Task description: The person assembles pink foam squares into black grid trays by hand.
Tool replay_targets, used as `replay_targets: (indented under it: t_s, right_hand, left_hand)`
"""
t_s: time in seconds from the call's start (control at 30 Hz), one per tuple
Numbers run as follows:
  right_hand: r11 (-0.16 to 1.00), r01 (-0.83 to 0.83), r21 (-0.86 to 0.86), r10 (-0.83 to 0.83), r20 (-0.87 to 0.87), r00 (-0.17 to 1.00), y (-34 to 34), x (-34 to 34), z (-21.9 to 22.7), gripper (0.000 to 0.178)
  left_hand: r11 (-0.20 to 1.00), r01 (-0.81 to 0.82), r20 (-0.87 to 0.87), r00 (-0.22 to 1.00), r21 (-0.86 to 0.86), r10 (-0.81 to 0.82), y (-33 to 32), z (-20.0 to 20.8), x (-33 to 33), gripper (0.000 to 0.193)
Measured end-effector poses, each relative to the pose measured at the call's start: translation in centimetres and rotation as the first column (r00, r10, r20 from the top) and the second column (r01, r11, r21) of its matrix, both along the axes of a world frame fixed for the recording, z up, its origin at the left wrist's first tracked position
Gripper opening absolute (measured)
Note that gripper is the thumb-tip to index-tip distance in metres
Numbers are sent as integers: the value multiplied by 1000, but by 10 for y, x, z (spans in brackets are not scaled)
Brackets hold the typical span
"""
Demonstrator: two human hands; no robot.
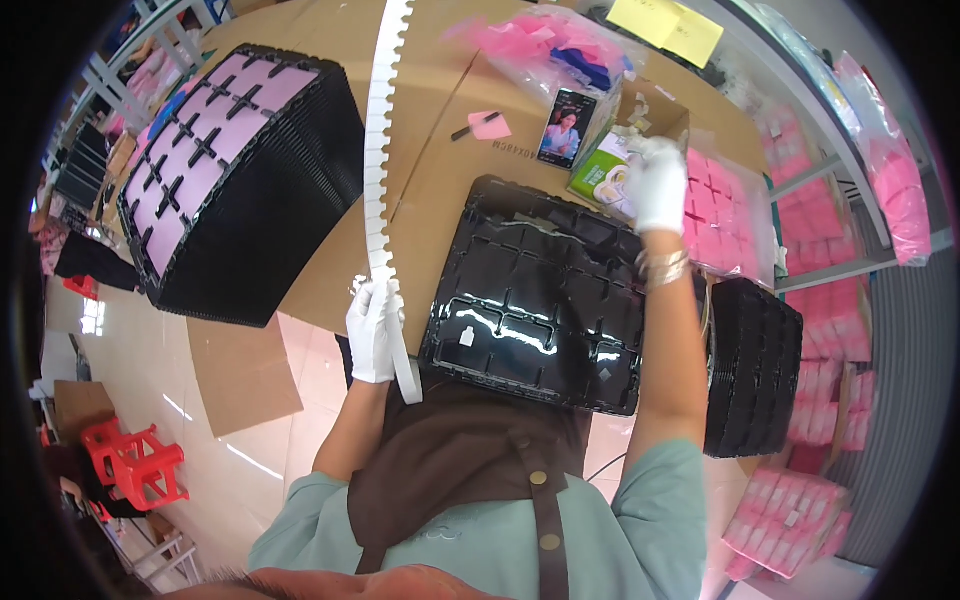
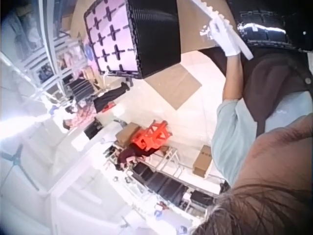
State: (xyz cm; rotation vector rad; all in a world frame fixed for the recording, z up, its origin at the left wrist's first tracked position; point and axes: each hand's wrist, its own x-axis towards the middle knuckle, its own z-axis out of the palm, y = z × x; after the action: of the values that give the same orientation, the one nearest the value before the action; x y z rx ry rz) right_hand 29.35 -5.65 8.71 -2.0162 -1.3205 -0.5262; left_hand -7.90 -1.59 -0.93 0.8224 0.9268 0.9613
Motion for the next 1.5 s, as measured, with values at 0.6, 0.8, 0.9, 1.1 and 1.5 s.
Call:
replay_targets:
  t_s: [0.6,0.8,0.9,1.1,1.5]
  right_hand:
    - [738,-471,-484,142,-571,809,-64,-215,-91,5]
    - [697,-436,-570,74,-547,834,-57,-218,-84,9]
    - [606,-532,-591,122,-593,796,-58,-207,-86,6]
    - [678,-559,-476,130,-671,730,-60,-206,-94,10]
    - [685,-468,-559,123,-544,830,-61,-212,-97,10]
  left_hand:
    - [1000,25,-16,1000,20,-24,-3,-2,7,18]
    - [999,20,1,1000,-31,-20,-3,3,6,18]
    - [1000,19,-19,1000,-13,-20,-3,-2,3,18]
    - [999,39,-19,999,-4,-39,-2,-6,2,17]
    - [999,40,-16,999,-5,-40,-3,-7,0,18]
